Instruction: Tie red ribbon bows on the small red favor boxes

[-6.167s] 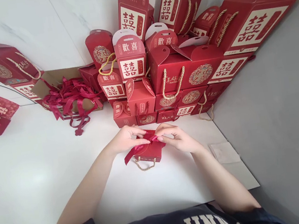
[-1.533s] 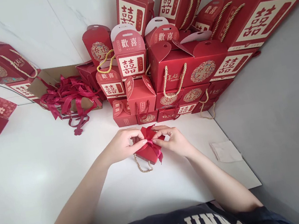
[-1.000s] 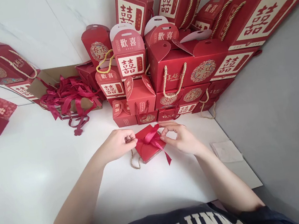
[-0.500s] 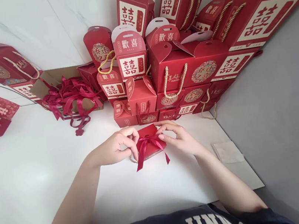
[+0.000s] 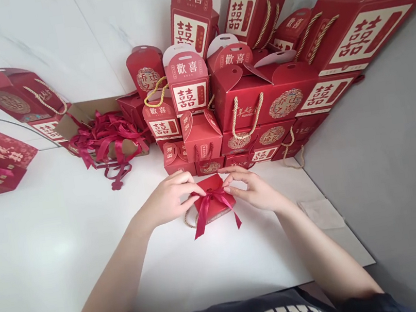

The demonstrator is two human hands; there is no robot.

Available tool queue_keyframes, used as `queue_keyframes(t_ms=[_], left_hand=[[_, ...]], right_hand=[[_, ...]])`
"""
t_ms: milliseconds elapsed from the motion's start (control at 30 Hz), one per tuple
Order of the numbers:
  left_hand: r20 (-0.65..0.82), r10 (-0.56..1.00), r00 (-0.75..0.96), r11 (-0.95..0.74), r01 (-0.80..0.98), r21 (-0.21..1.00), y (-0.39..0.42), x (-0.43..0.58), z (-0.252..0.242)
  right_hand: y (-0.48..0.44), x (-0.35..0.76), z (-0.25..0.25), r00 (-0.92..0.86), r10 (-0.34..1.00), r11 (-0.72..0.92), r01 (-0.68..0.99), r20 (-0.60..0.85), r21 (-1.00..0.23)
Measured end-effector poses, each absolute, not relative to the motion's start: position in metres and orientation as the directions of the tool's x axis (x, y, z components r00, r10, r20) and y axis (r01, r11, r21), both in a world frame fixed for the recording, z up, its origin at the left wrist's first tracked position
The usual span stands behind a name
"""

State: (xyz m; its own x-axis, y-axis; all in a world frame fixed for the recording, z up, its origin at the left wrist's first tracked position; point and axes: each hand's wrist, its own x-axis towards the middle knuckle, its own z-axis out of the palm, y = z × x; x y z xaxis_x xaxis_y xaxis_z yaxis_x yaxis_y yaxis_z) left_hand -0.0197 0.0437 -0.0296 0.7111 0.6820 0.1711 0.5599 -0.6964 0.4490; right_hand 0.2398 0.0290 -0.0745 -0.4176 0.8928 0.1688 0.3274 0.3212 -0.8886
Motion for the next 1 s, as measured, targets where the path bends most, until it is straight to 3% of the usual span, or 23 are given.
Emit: queue_keyframes(t_ms=[133,267,567,1000], left_hand=[[0.175,0.709,0.683,-0.691,0.622,0.368,0.045,-0.020,-0.033],[0.167,0.730,0.663,-0.669,0.642,0.375,0.045,-0.017,-0.033],[0.063,0.742,0.667,-0.548,0.550,0.631,0.046,-0.014,-0.039],[-0.055,0.784,0.619,-0.401,0.571,0.716,0.051,-0.015,-0.045]], right_hand=[[0.036,0.242,-0.063,-0.452,0.874,0.366,0.374,0.177,-0.852],[0.038,0.237,-0.056,-0.453,0.881,0.360,0.448,0.140,-0.818],[0.036,0.234,-0.062,-0.489,0.865,0.314,0.363,0.108,-0.877],[0.034,0.229,-0.081,-0.474,0.870,0.280,0.249,0.135,-0.927]])
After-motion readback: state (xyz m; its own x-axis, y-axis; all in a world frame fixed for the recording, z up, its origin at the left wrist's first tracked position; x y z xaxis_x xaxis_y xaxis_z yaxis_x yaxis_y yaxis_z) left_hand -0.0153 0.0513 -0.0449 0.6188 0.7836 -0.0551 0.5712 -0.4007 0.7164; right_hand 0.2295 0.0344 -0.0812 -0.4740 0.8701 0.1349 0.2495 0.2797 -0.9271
